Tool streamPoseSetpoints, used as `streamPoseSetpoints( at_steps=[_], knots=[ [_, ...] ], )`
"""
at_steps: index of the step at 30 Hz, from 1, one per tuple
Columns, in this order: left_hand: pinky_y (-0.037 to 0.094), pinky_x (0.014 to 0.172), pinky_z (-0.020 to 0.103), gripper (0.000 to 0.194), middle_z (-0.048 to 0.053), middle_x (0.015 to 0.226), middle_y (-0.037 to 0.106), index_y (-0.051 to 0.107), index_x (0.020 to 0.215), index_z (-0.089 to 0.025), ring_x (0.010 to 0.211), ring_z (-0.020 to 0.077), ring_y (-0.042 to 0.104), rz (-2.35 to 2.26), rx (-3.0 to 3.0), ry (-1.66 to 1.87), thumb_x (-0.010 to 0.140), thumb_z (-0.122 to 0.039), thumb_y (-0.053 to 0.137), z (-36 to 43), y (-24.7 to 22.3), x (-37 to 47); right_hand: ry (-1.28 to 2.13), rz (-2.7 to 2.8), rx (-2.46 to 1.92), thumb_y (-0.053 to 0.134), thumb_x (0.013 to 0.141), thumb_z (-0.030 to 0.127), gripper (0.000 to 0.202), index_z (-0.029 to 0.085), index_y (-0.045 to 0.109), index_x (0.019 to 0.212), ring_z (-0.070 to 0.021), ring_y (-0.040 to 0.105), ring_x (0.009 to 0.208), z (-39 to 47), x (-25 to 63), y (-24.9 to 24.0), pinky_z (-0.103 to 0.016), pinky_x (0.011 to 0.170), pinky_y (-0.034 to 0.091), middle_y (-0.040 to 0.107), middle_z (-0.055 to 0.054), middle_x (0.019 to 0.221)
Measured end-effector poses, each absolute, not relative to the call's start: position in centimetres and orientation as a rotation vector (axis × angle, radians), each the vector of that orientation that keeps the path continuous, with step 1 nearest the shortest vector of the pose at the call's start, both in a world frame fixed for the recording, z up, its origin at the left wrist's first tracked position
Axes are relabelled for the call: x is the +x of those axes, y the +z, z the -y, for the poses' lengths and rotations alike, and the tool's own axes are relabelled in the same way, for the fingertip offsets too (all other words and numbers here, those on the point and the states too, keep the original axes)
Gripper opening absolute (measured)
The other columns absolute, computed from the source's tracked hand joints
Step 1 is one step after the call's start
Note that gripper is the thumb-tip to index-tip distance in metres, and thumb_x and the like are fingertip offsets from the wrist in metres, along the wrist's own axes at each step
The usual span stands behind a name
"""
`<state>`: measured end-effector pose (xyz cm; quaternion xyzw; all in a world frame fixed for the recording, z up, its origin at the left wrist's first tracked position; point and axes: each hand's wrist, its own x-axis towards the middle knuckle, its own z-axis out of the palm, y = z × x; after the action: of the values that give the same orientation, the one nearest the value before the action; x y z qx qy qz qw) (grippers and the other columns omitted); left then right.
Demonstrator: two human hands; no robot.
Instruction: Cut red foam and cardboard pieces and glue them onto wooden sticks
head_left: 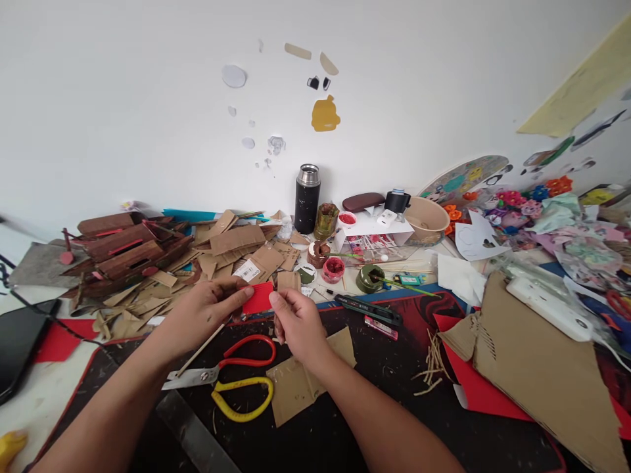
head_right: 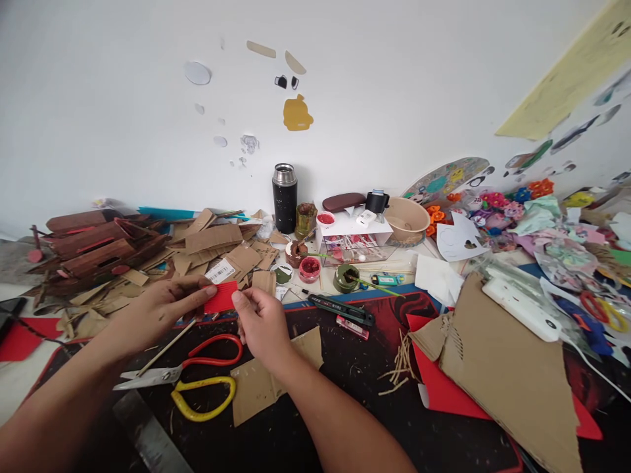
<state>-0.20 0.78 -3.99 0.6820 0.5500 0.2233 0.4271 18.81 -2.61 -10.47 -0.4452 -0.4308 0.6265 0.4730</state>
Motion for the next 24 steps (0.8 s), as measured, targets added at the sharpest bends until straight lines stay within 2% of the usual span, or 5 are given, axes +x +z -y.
streamPoseSetpoints(
  at_steps=[5, 11, 17, 24],
  knots=[
    [0.044, 0.057, 0.028, 0.059, 0.002, 0.072, 0.068, 0.073, 0.081, -0.021, 0.065, 0.0189, 0.056, -1.373, 1.707, 0.595, 0.09, -0.078, 0.062, -0.78, -4.05, -0.18, 1.497, 1.112, -1.099, 0.069, 0.093, 0.073, 0.052, 0.023, 0.06, 0.083, -0.0107, 0.042, 0.043, 2.67, 18.65, -10.75, -0.023, 0.043, 0.034, 0.047, 0.009, 0.052],
    [0.044, 0.052, 0.027, 0.056, 0.002, 0.069, 0.069, 0.075, 0.086, -0.021, 0.062, 0.0188, 0.056, -1.38, 1.648, 0.652, 0.089, -0.077, 0.068, -0.8, -4.24, -0.76, 1.442, 1.173, -1.151, 0.066, 0.097, 0.065, 0.044, 0.023, 0.063, 0.085, -0.0127, 0.043, 0.047, 2.85, 18.78, -10.76, -0.024, 0.047, 0.032, 0.046, 0.008, 0.052],
    [0.044, 0.051, 0.027, 0.058, 0.003, 0.066, 0.068, 0.075, 0.082, -0.022, 0.061, 0.0196, 0.057, -1.403, 1.681, 0.654, 0.086, -0.079, 0.068, -0.96, -4.0, -0.68, 1.446, 1.177, -1.159, 0.065, 0.096, 0.066, 0.045, 0.022, 0.063, 0.084, -0.0135, 0.045, 0.051, 2.99, 18.73, -10.62, -0.024, 0.048, 0.033, 0.047, 0.007, 0.054],
    [0.041, 0.051, 0.026, 0.058, -0.001, 0.06, 0.058, 0.071, 0.074, -0.021, 0.055, 0.0159, 0.049, -1.441, 1.696, 0.67, 0.086, -0.078, 0.064, -1.07, -3.68, -0.43, 1.527, 1.141, -1.097, 0.068, 0.095, 0.066, 0.044, 0.023, 0.063, 0.088, -0.0117, 0.044, 0.046, 2.98, 18.57, -10.58, -0.024, 0.046, 0.035, 0.049, 0.008, 0.055]
  ],
)
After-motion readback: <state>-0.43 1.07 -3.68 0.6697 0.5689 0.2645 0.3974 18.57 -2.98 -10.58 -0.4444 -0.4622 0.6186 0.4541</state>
